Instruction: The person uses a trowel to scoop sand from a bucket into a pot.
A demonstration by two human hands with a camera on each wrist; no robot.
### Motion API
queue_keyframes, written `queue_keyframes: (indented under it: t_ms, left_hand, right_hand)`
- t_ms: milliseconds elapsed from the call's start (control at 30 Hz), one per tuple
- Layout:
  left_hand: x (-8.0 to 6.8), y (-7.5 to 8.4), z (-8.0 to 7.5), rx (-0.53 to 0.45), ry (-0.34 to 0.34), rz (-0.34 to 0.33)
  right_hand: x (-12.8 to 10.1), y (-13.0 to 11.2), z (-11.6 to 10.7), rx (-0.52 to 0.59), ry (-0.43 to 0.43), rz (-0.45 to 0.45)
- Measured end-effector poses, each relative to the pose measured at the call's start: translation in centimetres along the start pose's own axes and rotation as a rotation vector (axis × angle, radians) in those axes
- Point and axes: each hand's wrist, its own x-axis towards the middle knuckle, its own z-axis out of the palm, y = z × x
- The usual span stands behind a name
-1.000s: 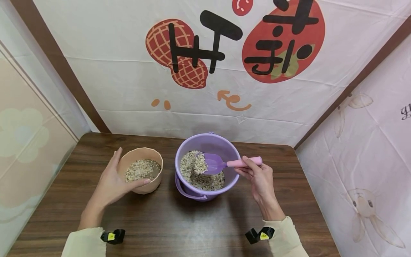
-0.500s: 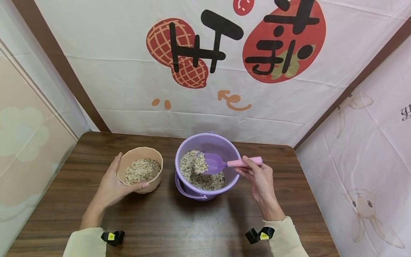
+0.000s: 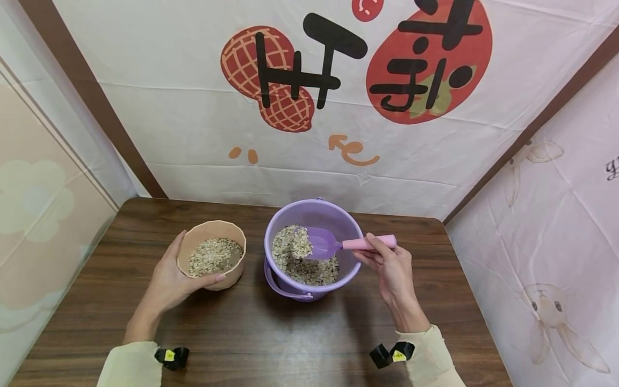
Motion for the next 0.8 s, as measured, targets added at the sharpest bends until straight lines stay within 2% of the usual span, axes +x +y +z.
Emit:
queue_keyframes:
  t_ms: [200,467,700,800]
  left_hand:
    - [0.0,0.0,0.0,-0.004,0.011,0.005]
    - [-0.1,0.1,0.0,-0.006,0.003,-0.01]
    - [-0.2,0.3,-0.1,-0.005,-0.002,-0.009]
    - [-0.2,0.3,-0.1,-0.003,0.0,-0.004]
  right_hand:
    - [-0.3,-0.7,1.4,0.039,-0.036,-0.015]
    - [-0.7,-0.9,4.9,0.055,-0.089,-0.01]
    - [-0.2,-0.1,8.2,0.031,-0.251,-0.037]
    - [0.2,0.3,9.4,-0.006,-0.292,-0.052]
